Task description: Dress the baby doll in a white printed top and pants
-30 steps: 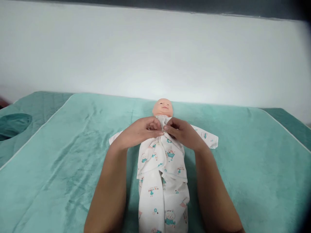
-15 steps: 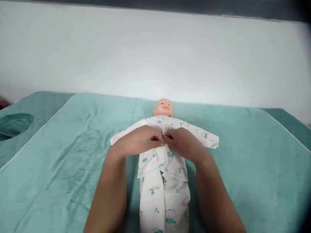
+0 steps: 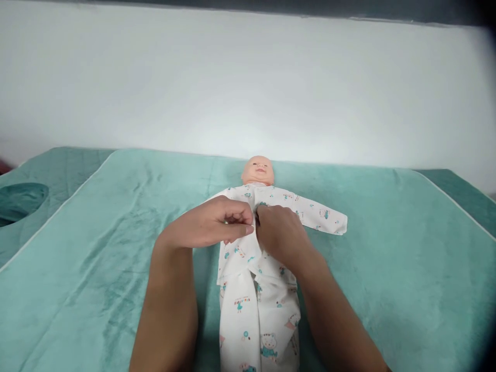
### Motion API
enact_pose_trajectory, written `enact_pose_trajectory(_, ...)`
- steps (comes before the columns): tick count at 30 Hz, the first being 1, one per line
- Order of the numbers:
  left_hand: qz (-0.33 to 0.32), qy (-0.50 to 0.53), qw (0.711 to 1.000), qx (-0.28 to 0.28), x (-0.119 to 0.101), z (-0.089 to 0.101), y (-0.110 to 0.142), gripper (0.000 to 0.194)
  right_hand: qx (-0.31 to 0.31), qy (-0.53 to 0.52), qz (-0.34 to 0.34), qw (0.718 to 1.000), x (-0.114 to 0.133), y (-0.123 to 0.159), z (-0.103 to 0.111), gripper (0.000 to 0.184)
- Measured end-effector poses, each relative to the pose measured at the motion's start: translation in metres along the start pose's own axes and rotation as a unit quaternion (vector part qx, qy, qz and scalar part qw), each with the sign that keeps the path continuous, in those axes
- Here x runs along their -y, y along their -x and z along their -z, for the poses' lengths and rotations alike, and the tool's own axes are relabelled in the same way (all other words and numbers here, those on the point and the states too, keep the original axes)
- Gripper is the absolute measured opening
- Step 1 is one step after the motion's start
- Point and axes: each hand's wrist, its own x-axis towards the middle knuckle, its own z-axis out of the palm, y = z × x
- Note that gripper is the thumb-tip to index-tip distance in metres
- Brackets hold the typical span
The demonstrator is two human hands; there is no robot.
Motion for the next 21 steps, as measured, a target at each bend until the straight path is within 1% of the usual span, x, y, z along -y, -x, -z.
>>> enact_pose_trajectory(2, -0.002, 0.025, 1.000, 0.006, 0.001, 0.001, 0.000, 0.018, 0.022, -0.085, 0.024, 0.996, -0.011, -0.001, 0.005, 0.020)
enact_pose_trajectory(3, -0.003, 0.037, 0.999, 0.011, 0.002, 0.002, 0.000, 0.019, 0.044, -0.144, 0.035, 0.988, -0.017, -0.003, 0.007, 0.021)
enact_pose_trajectory(4, -0.006, 0.049, 0.999, 0.017, 0.003, 0.002, 0.000, 0.020, 0.072, -0.211, 0.046, 0.974, -0.025, -0.005, 0.009, 0.021)
enact_pose_trajectory(6, -0.012, 0.068, 0.997, 0.030, 0.005, 0.003, -0.001, 0.021, 0.127, -0.341, 0.061, 0.930, -0.038, -0.009, 0.013, 0.020)
enact_pose_trajectory(8, -0.023, 0.075, 0.996, 0.042, 0.007, 0.003, -0.002, 0.021, 0.167, -0.430, 0.069, 0.885, -0.046, -0.012, 0.016, 0.021)
enact_pose_trajectory(10, -0.040, 0.076, 0.995, 0.053, 0.009, 0.003, -0.004, 0.021, 0.210, -0.463, 0.079, 0.857, -0.049, -0.011, 0.019, 0.024)
enact_pose_trajectory(12, -0.054, 0.075, 0.994, 0.059, 0.011, 0.002, -0.005, 0.021, 0.265, -0.454, 0.098, 0.845, -0.048, -0.009, 0.022, 0.023)
enact_pose_trajectory(13, -0.058, 0.075, 0.994, 0.059, 0.012, 0.002, -0.005, 0.021, 0.287, -0.441, 0.106, 0.844, -0.046, -0.006, 0.024, 0.022)
enact_pose_trajectory(15, -0.060, 0.075, 0.994, 0.052, 0.012, 0.003, -0.004, 0.021, 0.294, -0.417, 0.104, 0.854, -0.042, -0.001, 0.026, 0.022)
enact_pose_trajectory(17, -0.061, 0.078, 0.994, 0.045, 0.011, 0.004, -0.003, 0.020, 0.262, -0.383, 0.085, 0.881, -0.034, 0.004, 0.024, 0.025)
enact_pose_trajectory(19, -0.059, 0.086, 0.994, 0.040, 0.011, 0.006, -0.001, 0.018, 0.200, -0.303, 0.070, 0.929, -0.024, 0.009, 0.018, 0.029)
enact_pose_trajectory(21, -0.053, 0.098, 0.993, 0.033, 0.011, 0.006, 0.000, 0.018, 0.115, -0.174, 0.061, 0.976, -0.010, 0.013, 0.008, 0.029)
